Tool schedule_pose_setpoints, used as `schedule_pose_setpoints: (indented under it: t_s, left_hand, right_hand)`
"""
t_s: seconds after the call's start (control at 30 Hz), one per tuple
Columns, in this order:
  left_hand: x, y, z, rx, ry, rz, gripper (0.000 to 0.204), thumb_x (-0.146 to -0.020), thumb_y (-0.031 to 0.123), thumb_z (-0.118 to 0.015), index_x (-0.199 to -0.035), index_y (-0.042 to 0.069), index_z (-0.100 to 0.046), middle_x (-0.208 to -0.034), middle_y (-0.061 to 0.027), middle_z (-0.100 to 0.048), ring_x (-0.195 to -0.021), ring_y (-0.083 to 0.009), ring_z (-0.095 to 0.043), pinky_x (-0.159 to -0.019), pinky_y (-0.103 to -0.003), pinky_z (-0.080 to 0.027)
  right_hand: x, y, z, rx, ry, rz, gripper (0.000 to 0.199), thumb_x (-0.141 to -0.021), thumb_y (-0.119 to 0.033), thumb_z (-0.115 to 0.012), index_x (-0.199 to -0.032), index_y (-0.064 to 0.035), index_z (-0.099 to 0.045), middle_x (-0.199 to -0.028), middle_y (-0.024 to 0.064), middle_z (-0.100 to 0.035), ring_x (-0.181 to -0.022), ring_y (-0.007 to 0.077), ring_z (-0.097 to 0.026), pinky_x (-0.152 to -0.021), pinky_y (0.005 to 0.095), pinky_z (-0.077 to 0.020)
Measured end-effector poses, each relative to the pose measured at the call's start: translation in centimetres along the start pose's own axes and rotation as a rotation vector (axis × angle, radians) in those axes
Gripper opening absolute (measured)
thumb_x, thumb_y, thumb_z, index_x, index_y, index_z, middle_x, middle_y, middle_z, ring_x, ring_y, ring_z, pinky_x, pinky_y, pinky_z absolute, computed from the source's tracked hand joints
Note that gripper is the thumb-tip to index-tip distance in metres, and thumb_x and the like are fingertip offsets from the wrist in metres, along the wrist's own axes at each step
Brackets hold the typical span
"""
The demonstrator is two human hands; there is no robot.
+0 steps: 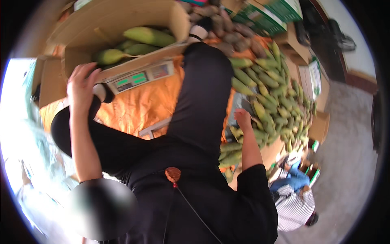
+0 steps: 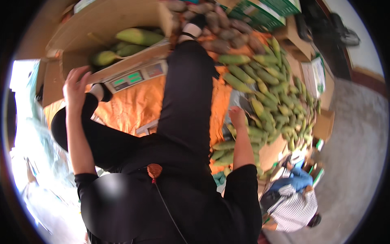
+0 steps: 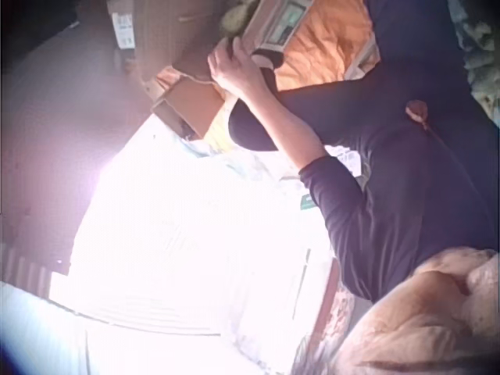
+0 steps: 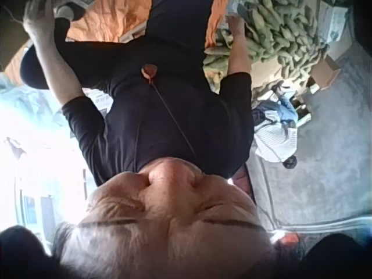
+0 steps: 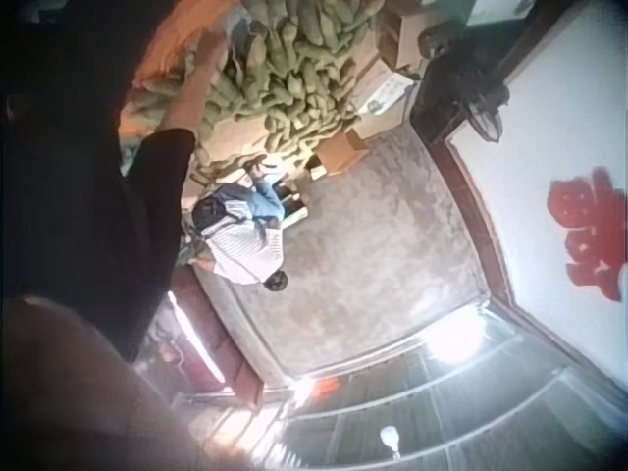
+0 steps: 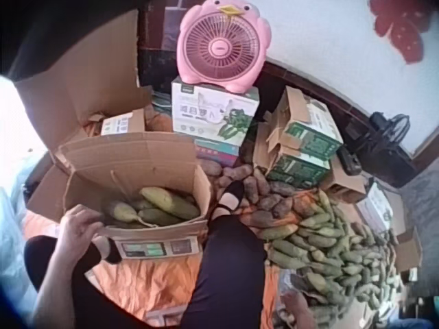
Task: Sort and pack large green vegetables into cardboard boxes.
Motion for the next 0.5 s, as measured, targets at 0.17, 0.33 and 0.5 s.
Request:
schedule_pose_setpoints:
  t_s: [0.17, 0.33, 0.5]
  left_hand:
    - [0.0, -1.2, -0.7, 0.004, -0.003, -0.017, 0.017, -0.086, 0.011, -0.062, -0.101, 0.004, -0.066, -0.097, -0.0066, -0.064, -0.089, -0.0186, -0.063, -0.075, -0.029, -0.05]
    - [0.0, -0.9, -1.4, 0.004, 0.014, -0.008, 0.015, -0.089, 0.012, -0.061, -0.101, 0.004, -0.066, -0.097, -0.0054, -0.065, -0.089, -0.0168, -0.063, -0.077, -0.028, -0.049]
    - [0.1, -1.3, -1.1, -0.069, 0.034, -0.04, 0.016, -0.091, 0.011, -0.058, -0.104, 0.005, -0.066, -0.097, -0.0043, -0.065, -0.09, -0.0148, -0.063, -0.078, -0.026, -0.048]
  right_hand:
    - [3.1, 6.4, 3.9, 0.144, 0.112, -0.187, 0.029, -0.077, -0.008, -0.067, -0.103, 0.003, -0.064, -0.075, 0.0112, -0.066, -0.058, 0.0154, -0.061, -0.056, 0.0302, -0.0479]
    - [6.6, 9.4, 5.9, 0.56, 0.073, -0.29, 0.036, -0.074, -0.024, -0.071, -0.105, -0.0067, -0.065, -0.095, 0.0173, -0.067, -0.092, 0.0332, -0.064, -0.078, 0.0407, -0.0504]
    - [7.6, 10.4, 3.6, 0.6, -0.045, -0.417, 0.038, -0.074, -0.026, -0.071, -0.105, -0.0043, -0.065, -0.1, 0.018, -0.066, -0.1, 0.034, -0.061, -0.085, 0.043, -0.0479]
Point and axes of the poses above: each hand's wrist, its own x-axis away from the middle knuckle, its own z-axis out of the back of the hand, y = z × x, the point moved 1 cm from there along -x, towards the middle knuckle
